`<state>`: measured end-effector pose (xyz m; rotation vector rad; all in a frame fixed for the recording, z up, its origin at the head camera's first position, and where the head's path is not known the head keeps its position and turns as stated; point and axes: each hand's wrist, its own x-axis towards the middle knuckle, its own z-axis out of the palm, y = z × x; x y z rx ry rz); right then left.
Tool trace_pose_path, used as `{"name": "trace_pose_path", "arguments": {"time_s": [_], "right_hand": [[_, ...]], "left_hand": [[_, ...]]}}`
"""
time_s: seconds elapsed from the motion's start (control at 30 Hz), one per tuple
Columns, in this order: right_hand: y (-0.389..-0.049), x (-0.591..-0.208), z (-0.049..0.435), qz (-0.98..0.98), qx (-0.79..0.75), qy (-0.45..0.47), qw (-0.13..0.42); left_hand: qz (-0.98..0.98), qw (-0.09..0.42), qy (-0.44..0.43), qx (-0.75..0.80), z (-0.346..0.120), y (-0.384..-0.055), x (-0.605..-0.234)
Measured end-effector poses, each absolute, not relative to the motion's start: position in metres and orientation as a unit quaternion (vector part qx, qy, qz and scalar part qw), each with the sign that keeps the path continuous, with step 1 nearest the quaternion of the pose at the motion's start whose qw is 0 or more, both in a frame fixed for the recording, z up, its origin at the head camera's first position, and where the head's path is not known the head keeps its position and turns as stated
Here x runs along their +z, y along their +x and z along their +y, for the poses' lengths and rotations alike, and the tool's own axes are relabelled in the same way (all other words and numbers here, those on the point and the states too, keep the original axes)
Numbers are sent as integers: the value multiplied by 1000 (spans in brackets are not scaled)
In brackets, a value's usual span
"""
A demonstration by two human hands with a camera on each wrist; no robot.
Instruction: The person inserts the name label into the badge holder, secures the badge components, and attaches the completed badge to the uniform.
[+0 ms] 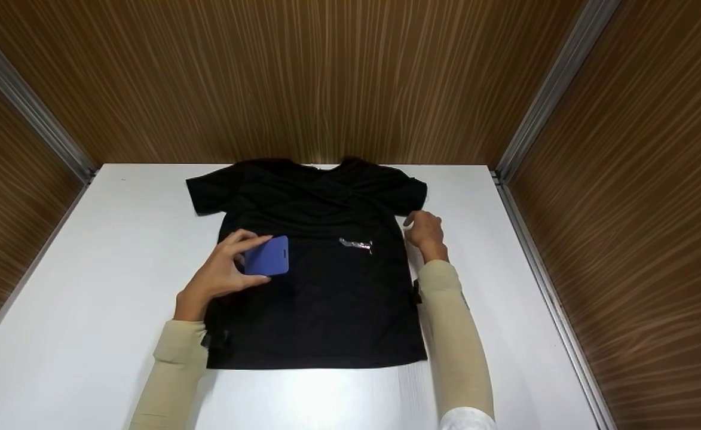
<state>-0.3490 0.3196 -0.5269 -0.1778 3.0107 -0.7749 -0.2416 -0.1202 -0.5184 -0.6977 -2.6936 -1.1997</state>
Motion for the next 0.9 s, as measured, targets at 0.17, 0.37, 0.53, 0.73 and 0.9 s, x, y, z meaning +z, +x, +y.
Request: {"name": "trace_pose_path", "arguments": {"time_s": [0.17,0.37,0.53,0.73,0.9], "right_hand": [[-345,-520,309,956,-283,-73,25],[-336,-503,278,941,-318,-118,7],[-324,-492,252,928,-343,-145,-2],[-305,-485,227,906,-382,-185,-7],[-288,-479,210,886,-408,-219,-21]], "left_hand": [[-888,54,-230,-394,-119,-242,-520],[-890,57,-232,-389,-118,-242,-520],[-890,58,-231,-389,-117,-242,-521],[-891,60,-235,-385,-116,-243,-521],[-889,65,-241,-384,-115,-242,-521]]}}
